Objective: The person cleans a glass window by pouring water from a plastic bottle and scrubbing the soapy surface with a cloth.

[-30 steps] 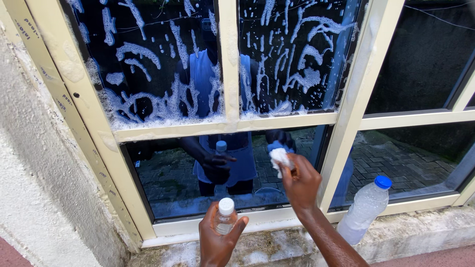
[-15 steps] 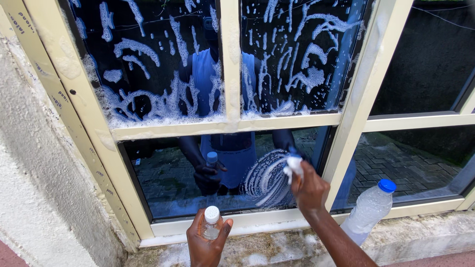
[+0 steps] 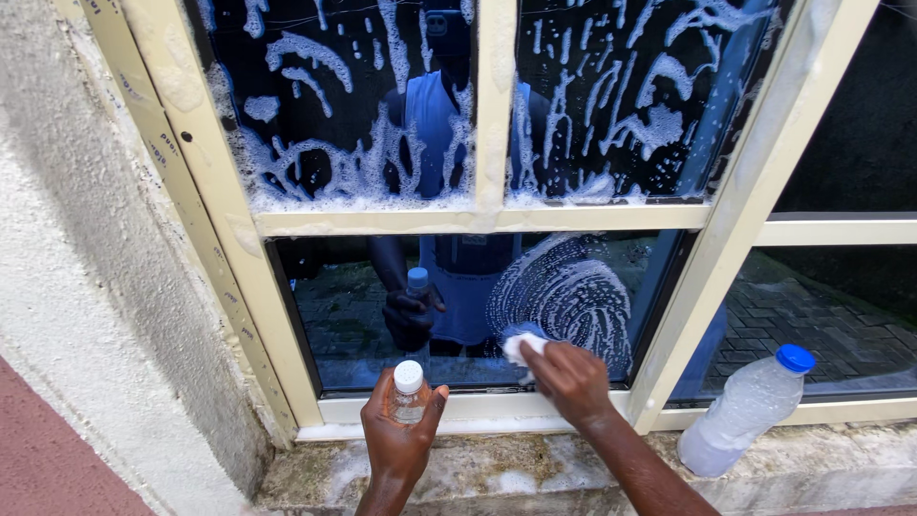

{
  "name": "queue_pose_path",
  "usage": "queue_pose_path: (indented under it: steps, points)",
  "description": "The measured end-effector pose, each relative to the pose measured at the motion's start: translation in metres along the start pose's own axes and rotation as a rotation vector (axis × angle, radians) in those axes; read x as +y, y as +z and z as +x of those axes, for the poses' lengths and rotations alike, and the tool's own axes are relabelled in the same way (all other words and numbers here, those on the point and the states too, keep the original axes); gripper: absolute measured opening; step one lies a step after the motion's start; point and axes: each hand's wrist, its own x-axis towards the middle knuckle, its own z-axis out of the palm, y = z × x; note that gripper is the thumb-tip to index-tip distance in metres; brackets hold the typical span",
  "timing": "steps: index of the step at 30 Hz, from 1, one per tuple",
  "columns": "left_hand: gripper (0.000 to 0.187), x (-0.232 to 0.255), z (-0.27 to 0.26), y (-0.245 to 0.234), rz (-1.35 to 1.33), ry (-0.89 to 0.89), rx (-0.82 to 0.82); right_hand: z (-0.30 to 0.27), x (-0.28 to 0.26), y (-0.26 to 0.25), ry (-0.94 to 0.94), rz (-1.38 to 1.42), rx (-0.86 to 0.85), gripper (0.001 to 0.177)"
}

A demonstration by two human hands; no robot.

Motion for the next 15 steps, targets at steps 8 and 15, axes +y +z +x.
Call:
queue_pose_path:
  steps: [8, 15]
  points:
    - [0.037, -0.027, 0.008, -0.056, -0.02, -0.009, -0.042, 0.077, 0.047, -0.044, 0.62, -0.083, 0.394, 0.018]
    - [0.037, -0.034, 0.029, -0.094, -0.004, -0.025, -0.028, 0.135, -0.05, 0.03, 0.518, -0.129, 0.471, 0.023]
